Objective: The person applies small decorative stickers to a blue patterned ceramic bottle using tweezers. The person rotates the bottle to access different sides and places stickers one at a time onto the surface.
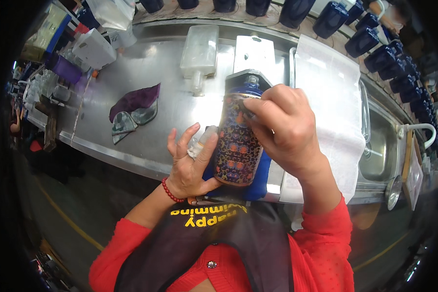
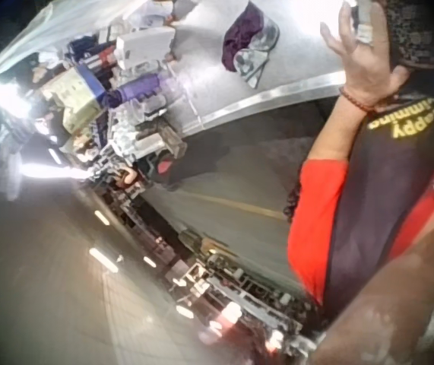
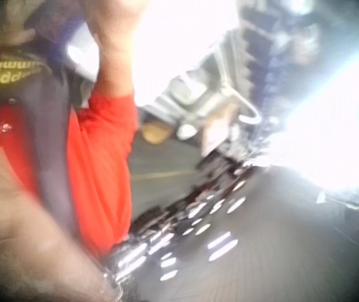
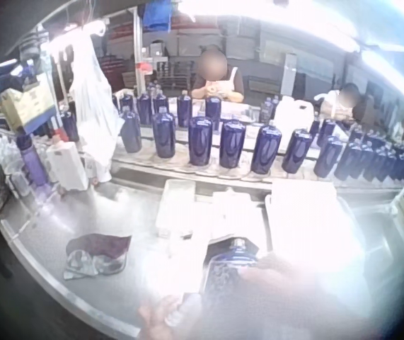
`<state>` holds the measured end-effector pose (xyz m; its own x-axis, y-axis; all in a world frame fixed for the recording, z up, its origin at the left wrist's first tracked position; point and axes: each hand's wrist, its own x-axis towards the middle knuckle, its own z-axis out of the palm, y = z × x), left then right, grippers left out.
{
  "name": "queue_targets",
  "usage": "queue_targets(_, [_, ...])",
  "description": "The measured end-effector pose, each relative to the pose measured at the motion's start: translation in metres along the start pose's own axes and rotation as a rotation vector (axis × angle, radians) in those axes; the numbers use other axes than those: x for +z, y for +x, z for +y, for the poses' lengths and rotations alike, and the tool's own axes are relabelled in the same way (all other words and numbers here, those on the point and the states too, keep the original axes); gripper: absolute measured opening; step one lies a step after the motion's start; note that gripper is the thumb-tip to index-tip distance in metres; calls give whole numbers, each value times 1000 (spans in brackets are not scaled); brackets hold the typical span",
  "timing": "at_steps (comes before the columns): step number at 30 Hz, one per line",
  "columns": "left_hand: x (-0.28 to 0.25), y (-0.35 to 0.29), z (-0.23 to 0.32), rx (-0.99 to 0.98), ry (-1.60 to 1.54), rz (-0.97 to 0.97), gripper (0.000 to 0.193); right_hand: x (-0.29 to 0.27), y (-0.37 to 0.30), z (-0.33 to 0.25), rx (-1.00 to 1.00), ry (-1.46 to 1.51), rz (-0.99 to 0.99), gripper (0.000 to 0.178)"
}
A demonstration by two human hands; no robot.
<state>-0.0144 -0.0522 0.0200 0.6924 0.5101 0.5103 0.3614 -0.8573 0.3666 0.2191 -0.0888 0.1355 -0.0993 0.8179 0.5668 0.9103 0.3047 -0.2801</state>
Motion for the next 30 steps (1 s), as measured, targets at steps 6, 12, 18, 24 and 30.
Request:
queue_targets(6, [-10, 9, 8, 134, 121, 123, 84, -7, -4, -7, -115, 490, -231, 24])
queue_targets(12, [-5, 13, 9, 78, 36, 129, 82, -10, -12, -1, -301, 285, -282, 35])
queue_targets(18, [-3, 10, 6, 55, 6, 107, 84, -4, -13, 6, -123, 8, -53, 35])
queue_targets(24, [-1, 8, 5, 54, -47, 89, 88, -5, -15, 20, -98, 248, -61, 34])
queue_targets(30, [0, 6, 5, 44, -45, 83, 88, -1, -21, 29, -245, 91, -165, 54])
